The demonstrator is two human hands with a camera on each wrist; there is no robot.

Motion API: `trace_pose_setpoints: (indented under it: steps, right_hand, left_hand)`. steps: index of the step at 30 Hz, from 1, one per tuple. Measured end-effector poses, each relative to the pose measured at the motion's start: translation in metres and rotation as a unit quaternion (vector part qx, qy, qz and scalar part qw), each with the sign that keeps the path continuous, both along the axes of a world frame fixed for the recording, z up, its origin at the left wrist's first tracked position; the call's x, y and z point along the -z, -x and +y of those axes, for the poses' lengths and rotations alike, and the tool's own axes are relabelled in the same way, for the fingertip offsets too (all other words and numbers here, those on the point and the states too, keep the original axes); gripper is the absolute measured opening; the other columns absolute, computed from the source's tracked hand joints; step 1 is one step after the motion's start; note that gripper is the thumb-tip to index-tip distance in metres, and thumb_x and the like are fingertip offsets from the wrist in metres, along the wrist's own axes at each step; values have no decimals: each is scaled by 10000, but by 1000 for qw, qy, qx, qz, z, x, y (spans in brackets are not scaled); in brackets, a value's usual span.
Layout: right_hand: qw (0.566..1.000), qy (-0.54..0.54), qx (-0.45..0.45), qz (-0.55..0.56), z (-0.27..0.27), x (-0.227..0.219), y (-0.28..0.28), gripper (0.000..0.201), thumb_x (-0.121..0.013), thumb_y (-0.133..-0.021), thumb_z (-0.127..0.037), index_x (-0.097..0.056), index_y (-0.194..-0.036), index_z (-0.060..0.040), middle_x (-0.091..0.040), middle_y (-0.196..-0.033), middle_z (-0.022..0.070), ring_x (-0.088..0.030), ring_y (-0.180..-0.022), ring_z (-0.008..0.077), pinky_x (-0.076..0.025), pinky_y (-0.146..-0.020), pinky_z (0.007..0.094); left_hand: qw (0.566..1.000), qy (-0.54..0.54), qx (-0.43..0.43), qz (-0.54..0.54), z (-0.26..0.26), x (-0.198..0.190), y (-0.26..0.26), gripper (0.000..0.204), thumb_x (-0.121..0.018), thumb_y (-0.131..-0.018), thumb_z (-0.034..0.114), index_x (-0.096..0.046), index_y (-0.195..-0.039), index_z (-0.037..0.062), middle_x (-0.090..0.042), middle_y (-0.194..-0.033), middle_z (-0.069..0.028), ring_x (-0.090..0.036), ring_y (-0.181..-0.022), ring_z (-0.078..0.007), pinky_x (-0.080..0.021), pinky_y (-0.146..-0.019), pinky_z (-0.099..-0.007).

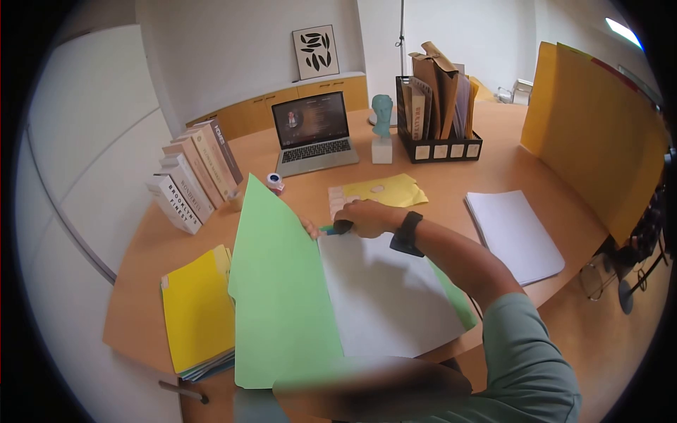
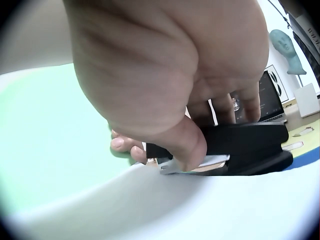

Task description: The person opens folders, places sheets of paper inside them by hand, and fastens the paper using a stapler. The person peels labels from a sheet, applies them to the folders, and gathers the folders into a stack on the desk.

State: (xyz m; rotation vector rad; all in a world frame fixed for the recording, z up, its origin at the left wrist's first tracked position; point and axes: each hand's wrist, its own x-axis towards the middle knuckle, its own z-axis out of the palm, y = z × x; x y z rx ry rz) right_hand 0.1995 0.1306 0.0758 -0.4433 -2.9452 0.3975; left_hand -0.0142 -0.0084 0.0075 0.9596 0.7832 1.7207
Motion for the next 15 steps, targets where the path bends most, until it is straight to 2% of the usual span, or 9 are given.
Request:
trace_pose_setpoints:
  steps: [11, 14, 15]
  right_hand:
    - [998, 29, 8, -46, -12, -6, -2, 365, -551, -824, 30, -669, -1144, -98, -686, -1128, 136, -629, -1086, 333, -482, -854, 428]
    - [999, 9, 6, -48, -13, 0, -3, 358, -563, -824, 12, -668, -1146, -105, -694, -1114, 119, -628, -1098, 319, -474, -874, 434]
    - [1000, -25, 4, -15, -10, 10, -2, 364, -567, -819, 9, -668, -1148, -109, -695, -1112, 113, -628, -1100, 315, -468, -888, 438]
  left_hand:
    - [1000, -4, 3, -8, 5, 6, -1, 207, -532, -1017, 231, -601, -1002, 36, -557, -910, -28, -540, -828, -131, -482, -723, -282]
    - [1000, -5, 2, -8, 5, 7, 1, 207, -532, -1018, 230, -601, -999, 36, -557, -907, -27, -542, -825, -130, -484, -719, -280]
    - [1000, -4, 1, -8, 6, 7, 2, 206, -532, -1018, 229, -601, -999, 36, -557, -906, -27, -542, -824, -129, -485, -718, -279]
